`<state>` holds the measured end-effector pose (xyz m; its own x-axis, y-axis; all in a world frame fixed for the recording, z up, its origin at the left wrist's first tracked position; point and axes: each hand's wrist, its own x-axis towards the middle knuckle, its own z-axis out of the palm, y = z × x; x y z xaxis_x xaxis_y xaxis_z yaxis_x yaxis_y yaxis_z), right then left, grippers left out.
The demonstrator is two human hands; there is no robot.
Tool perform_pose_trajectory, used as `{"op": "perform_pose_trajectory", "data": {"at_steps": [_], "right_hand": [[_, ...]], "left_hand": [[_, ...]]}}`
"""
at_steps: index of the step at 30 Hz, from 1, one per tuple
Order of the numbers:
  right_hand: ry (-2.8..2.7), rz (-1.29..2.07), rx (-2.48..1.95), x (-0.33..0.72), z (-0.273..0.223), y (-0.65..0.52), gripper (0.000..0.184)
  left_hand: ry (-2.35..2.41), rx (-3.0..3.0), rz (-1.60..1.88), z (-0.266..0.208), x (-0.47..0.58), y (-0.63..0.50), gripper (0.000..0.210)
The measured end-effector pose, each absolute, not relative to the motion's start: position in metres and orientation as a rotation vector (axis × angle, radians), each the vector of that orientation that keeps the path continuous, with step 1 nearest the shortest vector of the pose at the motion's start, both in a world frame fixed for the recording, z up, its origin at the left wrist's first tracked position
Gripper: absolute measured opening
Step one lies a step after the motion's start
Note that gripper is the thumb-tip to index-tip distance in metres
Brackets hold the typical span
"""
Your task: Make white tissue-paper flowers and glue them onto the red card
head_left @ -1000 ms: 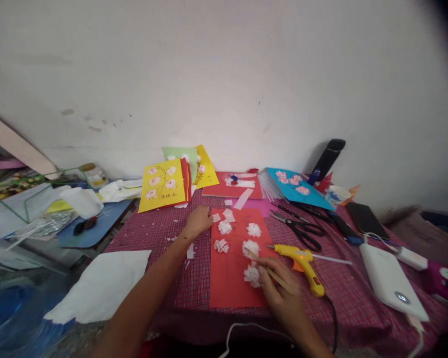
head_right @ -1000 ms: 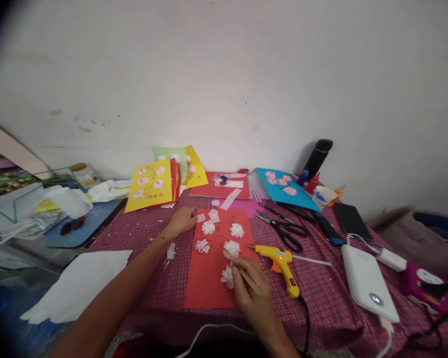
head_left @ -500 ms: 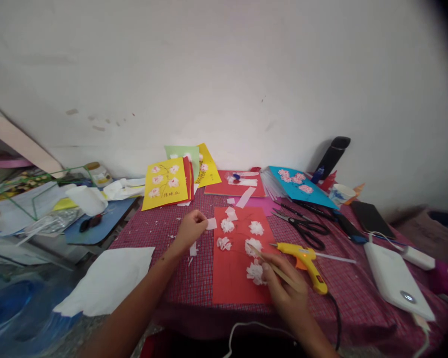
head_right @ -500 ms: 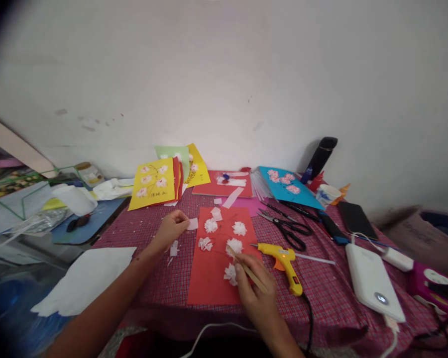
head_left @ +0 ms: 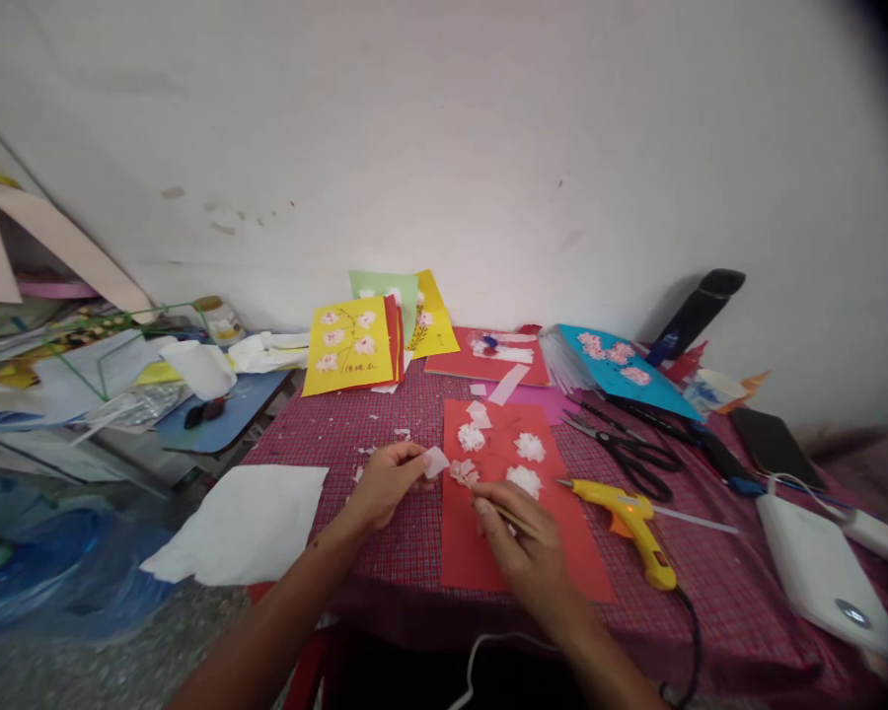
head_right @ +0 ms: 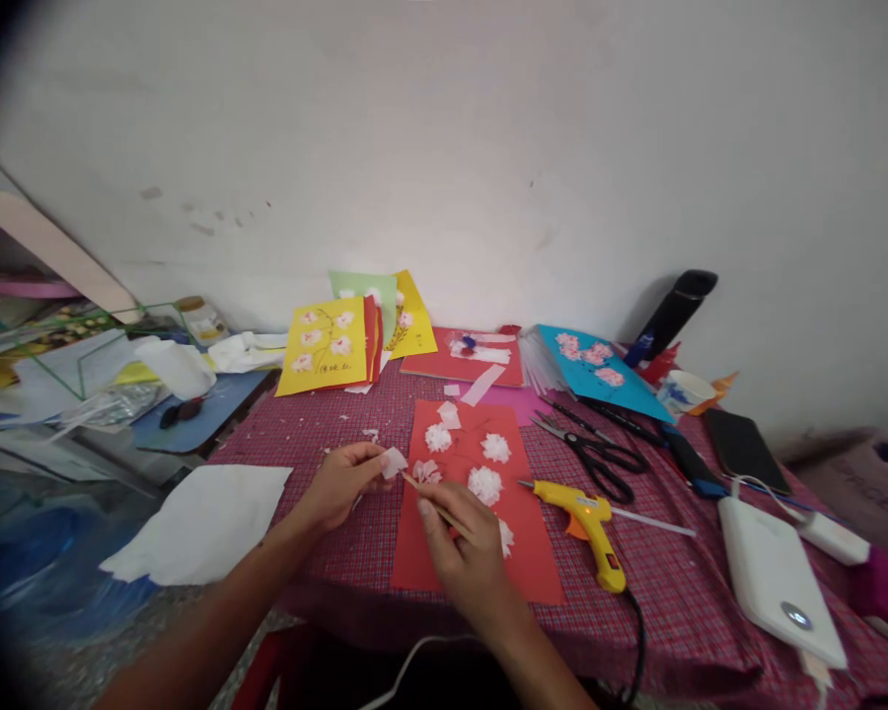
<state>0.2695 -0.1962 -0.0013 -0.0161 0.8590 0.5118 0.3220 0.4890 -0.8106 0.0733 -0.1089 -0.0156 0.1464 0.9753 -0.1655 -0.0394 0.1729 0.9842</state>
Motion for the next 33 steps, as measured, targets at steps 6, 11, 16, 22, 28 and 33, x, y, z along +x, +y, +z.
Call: {"op": "perform_pose_trajectory", "data": {"at_steps": [6, 11, 16, 22, 28, 33], "right_hand": [[-1.611, 0.567, -1.078, 0.261, -0.008, -0.189, 0.02], [-1.611, 0.572, -1.093, 0.259, -0.013, -0.188, 0.02], [-1.591, 0.604, -1.101, 0.258, -0.015, -0.188, 0.02], [-1.381, 0.762, -1.105, 0.258, -0.018, -0.193, 0.019], [-1.115, 0.978, -1.103, 0.261, -0.019, -0.211, 0.023], [-0.857, 1.229, -1.046, 0.26, -0.033, -0.222, 0.029]], "left_hand": [[1.064, 1.027, 1.007, -0.01, 0.076, -0.119, 0.029], [1.028, 1.042, 1.007, -0.008, 0.076, -0.124, 0.026], [1.012, 1.035, 0.989, -0.007, 0.076, -0.126, 0.026], [0.991, 0.962, 0.956, -0.005, 0.074, -0.132, 0.022], [0.98, 1.146, 0.822, -0.007, 0.072, -0.152, 0.017], [1.061, 1.456, 0.713, -0.007, 0.069, -0.161, 0.013]]}}
